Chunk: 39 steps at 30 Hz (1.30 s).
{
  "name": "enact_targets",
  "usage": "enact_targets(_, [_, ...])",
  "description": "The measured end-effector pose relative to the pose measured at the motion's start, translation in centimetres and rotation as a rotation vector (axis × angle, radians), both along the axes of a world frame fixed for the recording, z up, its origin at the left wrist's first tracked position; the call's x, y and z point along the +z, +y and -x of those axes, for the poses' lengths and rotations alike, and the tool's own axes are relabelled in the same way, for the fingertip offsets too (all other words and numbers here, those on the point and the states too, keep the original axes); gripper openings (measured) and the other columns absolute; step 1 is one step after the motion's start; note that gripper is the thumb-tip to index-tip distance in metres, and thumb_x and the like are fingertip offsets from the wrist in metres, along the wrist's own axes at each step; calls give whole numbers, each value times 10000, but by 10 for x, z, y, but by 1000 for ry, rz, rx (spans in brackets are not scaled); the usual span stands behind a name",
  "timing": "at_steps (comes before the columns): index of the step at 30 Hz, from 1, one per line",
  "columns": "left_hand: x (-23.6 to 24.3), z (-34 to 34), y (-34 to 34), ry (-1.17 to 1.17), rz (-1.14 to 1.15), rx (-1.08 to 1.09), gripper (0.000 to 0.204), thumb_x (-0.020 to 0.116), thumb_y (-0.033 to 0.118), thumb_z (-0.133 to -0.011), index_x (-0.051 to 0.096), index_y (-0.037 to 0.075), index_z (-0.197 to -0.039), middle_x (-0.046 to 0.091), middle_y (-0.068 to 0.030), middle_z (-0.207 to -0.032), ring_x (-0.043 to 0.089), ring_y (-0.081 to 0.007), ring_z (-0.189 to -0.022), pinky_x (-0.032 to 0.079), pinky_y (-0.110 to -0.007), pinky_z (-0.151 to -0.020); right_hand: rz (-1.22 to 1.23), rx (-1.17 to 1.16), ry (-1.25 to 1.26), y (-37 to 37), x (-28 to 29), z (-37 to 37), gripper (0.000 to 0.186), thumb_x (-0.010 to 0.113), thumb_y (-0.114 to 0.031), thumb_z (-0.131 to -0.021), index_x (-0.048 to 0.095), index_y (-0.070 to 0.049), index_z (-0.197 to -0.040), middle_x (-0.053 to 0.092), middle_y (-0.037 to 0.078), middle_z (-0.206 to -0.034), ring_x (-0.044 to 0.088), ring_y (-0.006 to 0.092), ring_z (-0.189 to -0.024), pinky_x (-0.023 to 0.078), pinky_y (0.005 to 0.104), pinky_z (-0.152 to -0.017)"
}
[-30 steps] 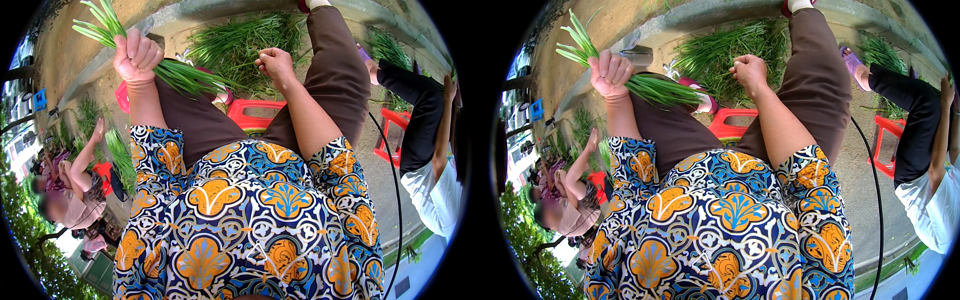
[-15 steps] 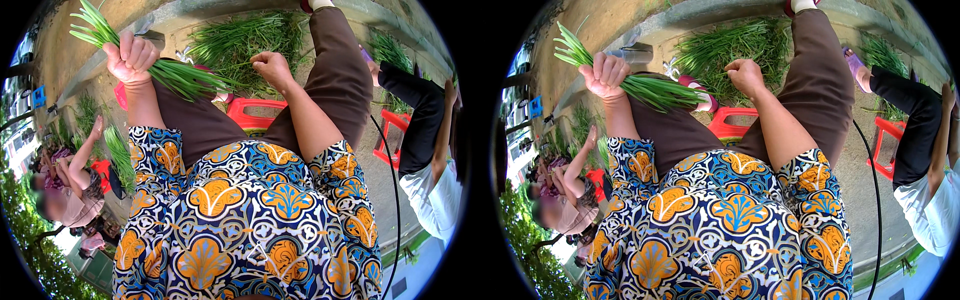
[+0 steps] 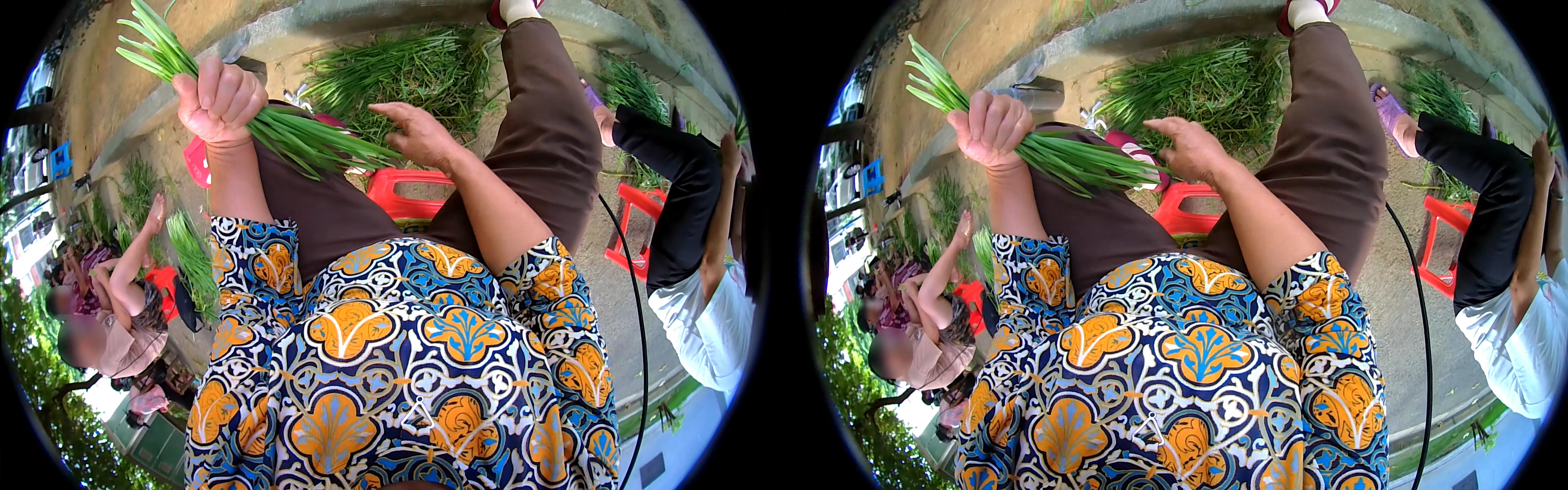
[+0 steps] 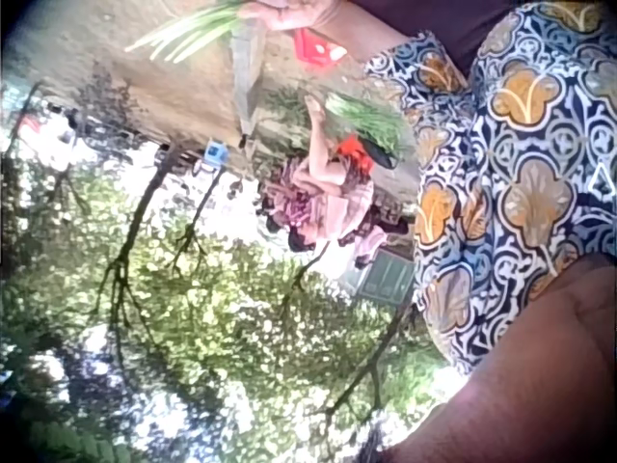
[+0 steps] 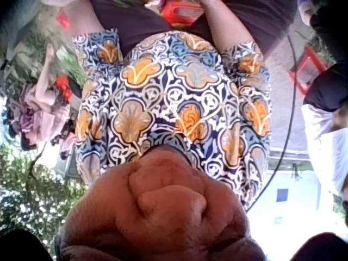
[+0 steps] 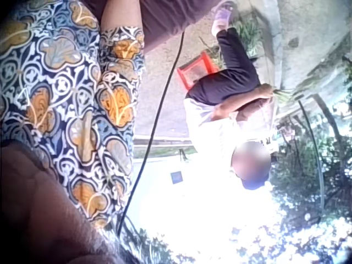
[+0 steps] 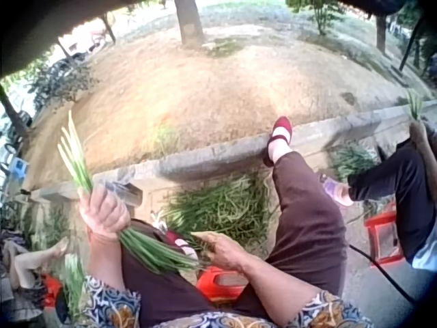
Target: The person sorts green stalks by hand, picking individual stems from a bunch and placing them onto a pile on the ground while sitting on a stool.
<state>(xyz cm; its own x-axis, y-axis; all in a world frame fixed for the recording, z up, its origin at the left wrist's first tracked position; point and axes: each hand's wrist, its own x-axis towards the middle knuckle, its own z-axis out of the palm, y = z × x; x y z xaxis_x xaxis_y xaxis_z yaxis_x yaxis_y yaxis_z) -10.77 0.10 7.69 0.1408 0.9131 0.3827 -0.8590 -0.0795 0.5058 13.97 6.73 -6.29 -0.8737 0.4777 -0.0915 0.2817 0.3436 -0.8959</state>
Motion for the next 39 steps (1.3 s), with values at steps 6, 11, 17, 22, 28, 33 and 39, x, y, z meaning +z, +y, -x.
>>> enact_targets(6, [0, -3, 4, 15, 3, -16, 381, 523, 372, -894, 431, 108, -635, 349, 72, -441, 264, -23, -311, 262, -171, -329, 356, 48, -116, 0, 18, 5, 259, 618, -43, -784, 629, -40, -1043, 657, 74, -857, 591, 137, -749, 489, 284, -713])
enact_targets(11, [-2, 1, 2, 5, 4, 1, 376, 522, 369, -895, 435, 109, -638, 346, 74, -439, 263, -23, -311, 262, -171, -331, 737, -113, -81, 10, 19, 2, 140, 648, -80, -787, 664, 1, -900, 658, 77, -743, 611, 117, -649, 506, 259, -601])
enact_targets(17, [-2, 6, -2, 24, 26, 30, 377, 506, 372, -903, 439, 105, -644, 348, 72, -441, 258, -24, -312, 263, -172, -334, 871, -129, -25, 19, 20, -4, 106, 647, -99, -808, 601, -18, -858, 631, 48, -742, 592, 101, -649, 497, 226, -615])
enact_targets(22, [-7, 12, -8, 31, 21, 58, 379, 491, 371, -911, 438, 101, -650, 351, 68, -448, 261, -25, -312, 268, -173, -335, 957, -79, -46, 23, 20, -9, 121, 648, -130, -816, 601, -26, -857, 637, 46, -754, 599, 108, -679, 498, 236, -647])
enact_targets(28, [-13, 9, -7, 31, 35, 70, 382, 475, 371, -917, 440, 99, -652, 348, 67, -447, 265, -25, -311, 269, -172, -336, 1155, -190, 66, 30, 7, -18, 93, 618, -139, -846, 594, -51, -865, 632, 46, -781, 610, 124, -704, 511, 254, -682])
enact_targets(33, [-15, 8, -7, 43, 40, 72, 384, 461, 371, -923, 444, 98, -653, 351, 63, -452, 275, -28, -320, 275, -174, -346, 1303, -251, 162, 28, 1, -17, 96, 620, -139, -843, 591, -50, -865, 638, 54, -791, 619, 141, -727, 513, 261, -703])
enact_targets(39, [-15, 8, -5, 67, 60, 64, 388, 454, 375, -924, 446, 97, -654, 362, 57, -459, 286, -36, -337, 279, -183, -367, 1388, -349, 171, 28, 0, -14, 89, 614, -148, -847, 591, -64, -864, 644, 57, -781, 618, 146, -707, 508, 268, -685])
